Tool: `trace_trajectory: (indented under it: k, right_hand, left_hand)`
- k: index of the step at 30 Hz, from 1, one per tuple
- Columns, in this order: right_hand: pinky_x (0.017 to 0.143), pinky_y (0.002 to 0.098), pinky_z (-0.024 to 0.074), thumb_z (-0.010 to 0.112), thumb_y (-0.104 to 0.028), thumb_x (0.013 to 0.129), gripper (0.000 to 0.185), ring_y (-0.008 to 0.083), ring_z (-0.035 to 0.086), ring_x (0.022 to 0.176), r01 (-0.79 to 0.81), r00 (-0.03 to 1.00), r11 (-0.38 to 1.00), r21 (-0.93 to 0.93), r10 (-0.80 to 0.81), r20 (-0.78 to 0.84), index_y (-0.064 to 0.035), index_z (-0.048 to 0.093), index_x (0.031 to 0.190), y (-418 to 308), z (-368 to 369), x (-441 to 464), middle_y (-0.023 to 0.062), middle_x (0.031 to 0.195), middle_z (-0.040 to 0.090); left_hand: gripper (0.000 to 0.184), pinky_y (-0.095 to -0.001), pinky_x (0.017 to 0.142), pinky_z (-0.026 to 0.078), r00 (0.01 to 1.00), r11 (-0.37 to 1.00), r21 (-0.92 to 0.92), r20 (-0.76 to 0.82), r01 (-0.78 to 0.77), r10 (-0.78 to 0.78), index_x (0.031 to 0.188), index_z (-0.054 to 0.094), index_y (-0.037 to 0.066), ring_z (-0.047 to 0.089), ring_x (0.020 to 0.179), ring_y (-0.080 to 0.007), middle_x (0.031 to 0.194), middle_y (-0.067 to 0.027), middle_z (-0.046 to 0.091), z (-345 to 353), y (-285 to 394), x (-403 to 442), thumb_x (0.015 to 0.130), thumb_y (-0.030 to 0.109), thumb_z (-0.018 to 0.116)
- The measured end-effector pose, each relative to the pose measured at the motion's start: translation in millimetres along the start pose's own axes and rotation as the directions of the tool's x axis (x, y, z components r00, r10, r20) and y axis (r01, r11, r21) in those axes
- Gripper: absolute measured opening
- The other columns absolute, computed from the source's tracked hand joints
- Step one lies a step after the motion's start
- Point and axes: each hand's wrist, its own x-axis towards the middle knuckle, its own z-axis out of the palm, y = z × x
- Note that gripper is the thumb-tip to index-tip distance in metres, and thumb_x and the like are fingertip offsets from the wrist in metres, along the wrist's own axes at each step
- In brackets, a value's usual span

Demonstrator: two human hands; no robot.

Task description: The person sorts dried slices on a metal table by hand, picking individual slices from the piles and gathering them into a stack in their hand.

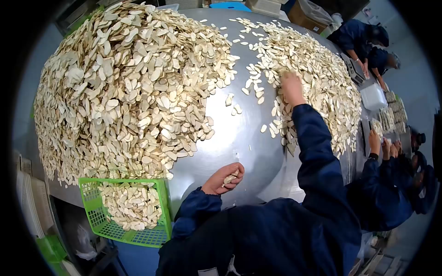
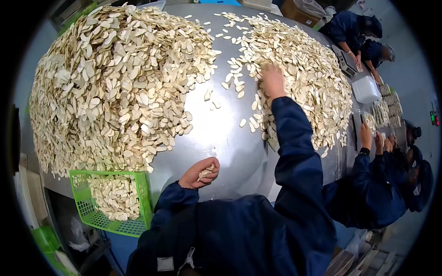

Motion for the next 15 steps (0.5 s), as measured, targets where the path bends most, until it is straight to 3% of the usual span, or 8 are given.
trace_trajectory:
  k: [2,5,6,9,11,12,13,15]
  right_hand:
    - [0.086,0.0437,0.0421,0.06,-0.013,0.076,0.013,0.0285,0.055,0.1,-0.195,0.979,0.98,-0.036,0.197,0.058,-0.0073,0.065,0.086,32,-4,0,0.0111,0.095,0.06]
    - [0.085,0.0442,0.0417,0.059,-0.012,0.075,0.011,0.0286,0.055,0.1,-0.296,0.954,0.951,-0.087,0.298,0.016,-0.0066,0.066,0.083,50,-37,1,0.011,0.095,0.061]
    - [0.083,0.0423,0.0434,0.059,-0.009,0.074,0.012,0.0308,0.056,0.098,-0.315,0.948,0.949,-0.013,0.314,-0.049,-0.0052,0.065,0.083,49,-39,3,0.0125,0.095,0.061]
    - [0.079,0.0418,0.0457,0.057,-0.006,0.074,0.013,0.0341,0.057,0.092,-0.306,0.943,0.848,0.434,0.333,0.013,-0.0043,0.065,0.084,12,-44,6,0.0147,0.094,0.061]
    - [0.076,0.0427,0.0472,0.058,-0.006,0.073,0.014,0.0366,0.057,0.087,-0.098,0.991,0.799,0.593,0.133,-0.017,-0.0034,0.063,0.086,-44,-52,7,0.0161,0.093,0.061]
    - [0.076,0.0433,0.0469,0.059,-0.008,0.073,0.015,0.0364,0.057,0.087,0.072,0.983,0.689,0.722,0.074,-0.168,-0.003,0.063,0.087,-75,-37,0,0.0168,0.092,0.061]
    - [0.08,0.0416,0.0465,0.062,-0.01,0.072,0.017,0.0359,0.057,0.09,-0.038,0.997,0.709,0.704,-0.02,0.074,-0.0022,0.062,0.087,-109,-67,2,0.0167,0.093,0.06]
    - [0.093,0.0428,0.0403,0.064,-0.018,0.078,0.025,0.0319,0.053,0.108,0.183,0.981,0.686,0.704,-0.175,-0.085,-0.0045,0.06,0.098,-158,-73,-7,0.0134,0.11,0.058]
  left_hand:
    - [0.024,-0.0136,0.039,0.027,1.0,1.0,-0.002,0.006,-0.013,0.013,0.093,0.05,0.002,0.038,0.059,-0.0045,0.081,-0.0019,0.044,-1,-1,1,0.099,0.024,0.044]
    - [0.025,-0.0139,0.041,0.029,0.999,0.999,-0.029,0.013,-0.036,0.036,0.095,0.051,0.002,0.039,0.061,-0.0057,0.081,-0.0024,0.045,-1,0,0,0.1,0.025,0.043]
    - [0.026,-0.0141,0.042,0.03,0.999,0.998,-0.05,0.012,-0.048,0.049,0.095,0.051,0.002,0.04,0.062,-0.0063,0.082,-0.0026,0.046,-1,0,0,0.1,0.025,0.042]
    - [0.025,-0.0144,0.044,0.031,0.996,0.992,-0.095,-0.004,-0.086,0.086,0.097,0.051,0.002,0.042,0.069,-0.0096,0.084,-0.0041,0.047,-1,-2,3,0.1,0.025,0.041]
    - [0.024,-0.0145,0.043,0.031,0.996,0.99,-0.118,0.028,-0.076,0.08,0.097,0.051,0.002,0.043,0.071,-0.0108,0.084,-0.0046,0.047,-9,-3,4,0.1,0.025,0.041]
    - [0.021,-0.0147,0.043,0.031,0.998,0.989,-0.132,0.016,-0.064,0.067,0.096,0.051,0.003,0.043,0.072,-0.0115,0.084,-0.005,0.046,-9,-3,4,0.099,0.022,0.042]
    - [0.02,-0.0148,0.043,0.032,0.997,0.986,-0.154,0.031,-0.065,0.071,0.096,0.051,0.003,0.043,0.072,-0.0116,0.084,-0.005,0.046,-11,-3,5,0.099,0.021,0.042]
    - [0.019,-0.0148,0.042,0.032,0.996,0.978,-0.197,0.055,-0.062,0.074,0.095,0.05,0.004,0.042,0.071,-0.0117,0.084,-0.0049,0.045,-14,-5,5,0.098,0.02,0.042]
